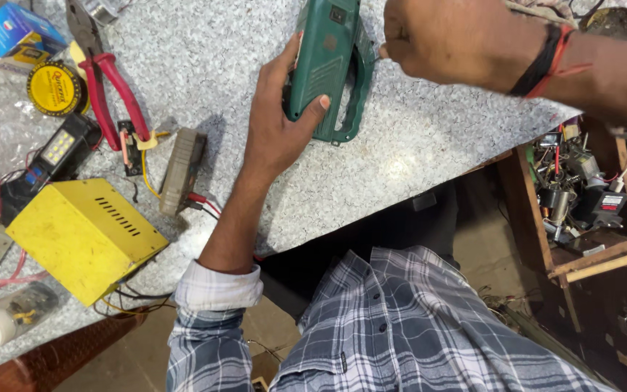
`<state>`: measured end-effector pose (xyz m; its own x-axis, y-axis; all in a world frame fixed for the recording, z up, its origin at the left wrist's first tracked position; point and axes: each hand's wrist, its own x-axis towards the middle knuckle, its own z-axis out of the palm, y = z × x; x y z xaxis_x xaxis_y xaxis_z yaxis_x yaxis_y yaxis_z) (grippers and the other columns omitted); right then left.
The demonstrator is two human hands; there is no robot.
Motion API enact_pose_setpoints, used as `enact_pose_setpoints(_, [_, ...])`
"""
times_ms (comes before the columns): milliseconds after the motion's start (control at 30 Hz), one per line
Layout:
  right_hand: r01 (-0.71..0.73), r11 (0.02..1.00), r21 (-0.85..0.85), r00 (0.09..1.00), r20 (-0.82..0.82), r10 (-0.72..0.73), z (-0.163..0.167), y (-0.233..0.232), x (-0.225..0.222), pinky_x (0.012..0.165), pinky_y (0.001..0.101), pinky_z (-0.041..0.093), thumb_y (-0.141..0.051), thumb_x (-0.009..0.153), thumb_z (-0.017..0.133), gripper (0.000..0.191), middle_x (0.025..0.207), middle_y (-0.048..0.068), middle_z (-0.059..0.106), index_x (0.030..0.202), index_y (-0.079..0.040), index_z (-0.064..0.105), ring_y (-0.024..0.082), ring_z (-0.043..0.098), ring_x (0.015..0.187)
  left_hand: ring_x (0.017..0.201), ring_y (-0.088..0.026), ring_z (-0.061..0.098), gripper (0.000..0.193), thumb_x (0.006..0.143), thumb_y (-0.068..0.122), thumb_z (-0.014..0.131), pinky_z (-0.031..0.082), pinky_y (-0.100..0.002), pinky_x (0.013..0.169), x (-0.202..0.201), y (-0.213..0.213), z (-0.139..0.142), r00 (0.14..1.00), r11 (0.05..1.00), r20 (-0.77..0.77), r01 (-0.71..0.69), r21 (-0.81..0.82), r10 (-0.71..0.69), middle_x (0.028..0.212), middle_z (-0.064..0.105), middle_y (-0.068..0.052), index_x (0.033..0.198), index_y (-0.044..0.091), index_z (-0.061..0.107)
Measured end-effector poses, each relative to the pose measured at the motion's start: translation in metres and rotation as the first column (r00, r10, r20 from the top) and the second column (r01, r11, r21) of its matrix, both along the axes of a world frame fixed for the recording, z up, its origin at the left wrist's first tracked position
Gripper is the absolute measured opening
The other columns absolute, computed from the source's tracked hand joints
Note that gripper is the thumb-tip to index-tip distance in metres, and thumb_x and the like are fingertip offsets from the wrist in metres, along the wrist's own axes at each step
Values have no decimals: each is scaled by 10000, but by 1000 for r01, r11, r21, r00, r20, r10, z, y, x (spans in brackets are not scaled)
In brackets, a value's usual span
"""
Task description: The person uses a screwdriver to remove screws from the casing of a green handheld power tool on a workbench. They rotate the tool to access different screw locations and continue unscrewing throughout the clip.
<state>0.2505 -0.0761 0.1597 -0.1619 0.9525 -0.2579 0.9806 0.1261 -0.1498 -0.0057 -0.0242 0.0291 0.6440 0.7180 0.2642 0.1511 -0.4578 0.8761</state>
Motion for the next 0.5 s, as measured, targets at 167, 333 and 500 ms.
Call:
enact_pose_setpoints(167, [-431, 887, 166, 880, 297, 372, 4, 3, 8, 663, 324, 606, -81, 831, 767, 315, 974, 90, 767, 1146, -71, 755, 204, 747, 800, 1275, -249, 588, 756, 1035, 278, 724, 622, -394, 999, 0, 2, 0, 1000, 1000, 1, 4, -31, -4, 1368, 511, -148, 1648, 140, 304])
enact_pose_setpoints(333, [-702, 710, -58, 475, 704, 527, 8, -3, 12, 760, 246, 605, -156, 902, 740, 236, 924, -24, 744, 1131, -105, 712, 94, 741, 844, 1269, -243, 583, 760, 1024, 244, 723, 619, -390, 996, 0, 1, -3, 1000, 1000, -15, 0, -25, 0, 1370, 508, -148, 1648, 133, 303])
enact_pose_setpoints(500, [-261, 959, -111, 863, 419, 283, -9, -1, 6, 561, 294, 574, -298, 1019, 686, 259, 793, 77, 756, 1140, -75, 740, 158, 702, 636, 1301, -257, 580, 759, 1027, 228, 727, 603, -401, 1041, 0, 2, -7, 1000, 999, 5, 4, -37, -4, 1404, 502, -151, 1651, 134, 306])
